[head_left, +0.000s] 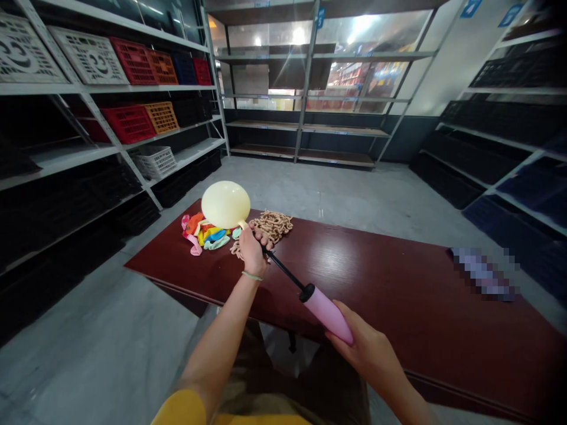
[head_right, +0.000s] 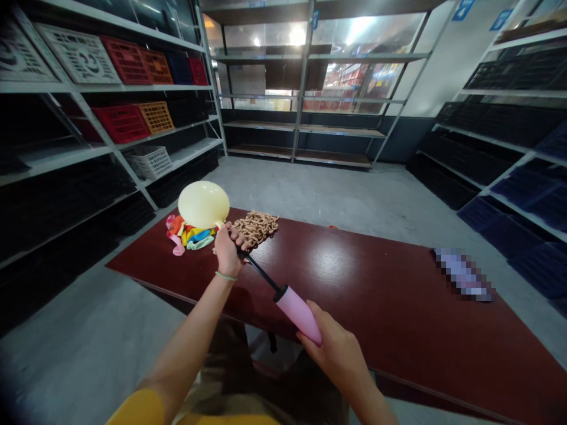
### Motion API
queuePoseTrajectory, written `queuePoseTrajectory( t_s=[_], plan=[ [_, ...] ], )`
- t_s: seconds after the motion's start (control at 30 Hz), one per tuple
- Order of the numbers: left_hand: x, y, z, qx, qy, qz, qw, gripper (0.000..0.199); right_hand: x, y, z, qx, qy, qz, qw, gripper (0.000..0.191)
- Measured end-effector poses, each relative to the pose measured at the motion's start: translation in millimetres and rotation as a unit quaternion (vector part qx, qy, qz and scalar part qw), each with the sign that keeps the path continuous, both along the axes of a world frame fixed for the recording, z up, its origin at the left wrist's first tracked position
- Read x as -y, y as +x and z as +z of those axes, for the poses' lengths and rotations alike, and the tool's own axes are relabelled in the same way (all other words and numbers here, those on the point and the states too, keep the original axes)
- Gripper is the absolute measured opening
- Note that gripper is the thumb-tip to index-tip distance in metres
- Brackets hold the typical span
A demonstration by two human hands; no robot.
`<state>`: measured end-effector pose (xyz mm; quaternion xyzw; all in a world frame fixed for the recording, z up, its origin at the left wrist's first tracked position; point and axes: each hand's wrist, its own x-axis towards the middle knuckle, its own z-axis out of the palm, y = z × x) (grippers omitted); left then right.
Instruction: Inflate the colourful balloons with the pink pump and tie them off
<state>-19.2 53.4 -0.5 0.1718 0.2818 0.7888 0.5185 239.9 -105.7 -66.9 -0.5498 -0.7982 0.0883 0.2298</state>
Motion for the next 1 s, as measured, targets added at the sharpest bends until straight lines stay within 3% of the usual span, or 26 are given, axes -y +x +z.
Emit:
queuePoseTrajectory(
  t_s=[0.13,0.4,0.53,0.67,0.83,1.0],
  plan=[
    [-1,-3,0.8,0.01,-0.003,0.016,1.0,0.022,0,-1,0.0,0.02,0.002,-0.021,1.0,0.05],
    [21,21,-17.7,-0.021,-0.03,-0.009,0.999,0.023,-29,-63,14.8,0.028,-0.042,-0.055,0.997,0.049],
    [26,24,-22.9,-0.03,-0.049,-0.014,0.998,0.023,-35,-77,17.3,0.02,-0.067,-0.038,0.997,0.05],
    [20,14,-19.4,-0.017,-0.043,-0.013,0.999,0.021,-29,-64,10.4,0.017,-0.057,-0.011,0.998,0.053],
    [9,-7,-12.2,0.002,-0.042,0.013,0.999,0.017,-10,-24,0.9,0.014,-0.028,0.019,0.999,0.053],
    [3,-23,-4.0,0.046,-0.027,0.012,0.998,0.018,2,-1,1.2,0.018,-0.018,0.024,0.999,0.053]
  ],
)
